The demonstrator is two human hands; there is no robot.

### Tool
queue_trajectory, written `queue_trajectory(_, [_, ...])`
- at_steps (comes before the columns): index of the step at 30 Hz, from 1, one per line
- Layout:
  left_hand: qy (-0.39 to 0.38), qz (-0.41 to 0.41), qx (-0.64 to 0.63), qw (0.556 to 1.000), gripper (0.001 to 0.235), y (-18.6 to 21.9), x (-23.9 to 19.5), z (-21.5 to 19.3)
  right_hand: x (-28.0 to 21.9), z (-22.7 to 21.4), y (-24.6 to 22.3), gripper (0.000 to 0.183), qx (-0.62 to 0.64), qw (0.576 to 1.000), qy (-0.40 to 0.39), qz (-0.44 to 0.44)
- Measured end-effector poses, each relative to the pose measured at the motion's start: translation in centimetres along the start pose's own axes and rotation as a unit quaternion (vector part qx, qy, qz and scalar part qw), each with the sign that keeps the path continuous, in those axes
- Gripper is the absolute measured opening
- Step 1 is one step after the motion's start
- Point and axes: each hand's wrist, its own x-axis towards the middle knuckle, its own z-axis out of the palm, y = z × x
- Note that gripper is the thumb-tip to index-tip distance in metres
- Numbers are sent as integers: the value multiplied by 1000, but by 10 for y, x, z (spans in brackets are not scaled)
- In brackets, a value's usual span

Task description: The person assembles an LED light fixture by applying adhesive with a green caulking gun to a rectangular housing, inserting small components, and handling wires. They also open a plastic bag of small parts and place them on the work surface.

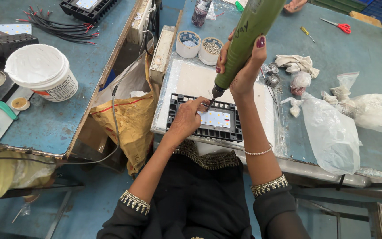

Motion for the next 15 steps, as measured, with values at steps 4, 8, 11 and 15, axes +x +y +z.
queue_trajectory(4, [-1, -17, -4, 1000, 44, 1, 0, 2, -1, 0, -1, 71, 3, 1000, -4, 0])
queue_trajectory(8, [3, -19, -16, 1000, 41, 2, 1, -1, -2, 1, -2, 70, 13, 1000, -5, 10])
queue_trajectory(11, [7, -32, -29, 999, 40, 4, 2, -2, -3, 2, -2, 70, 16, 1000, -19, 11])
queue_trajectory(15, [30, -105, -3, 994, 35, 8, -2, -2, -4, 4, 0, 69, 15, 1000, -18, 18])
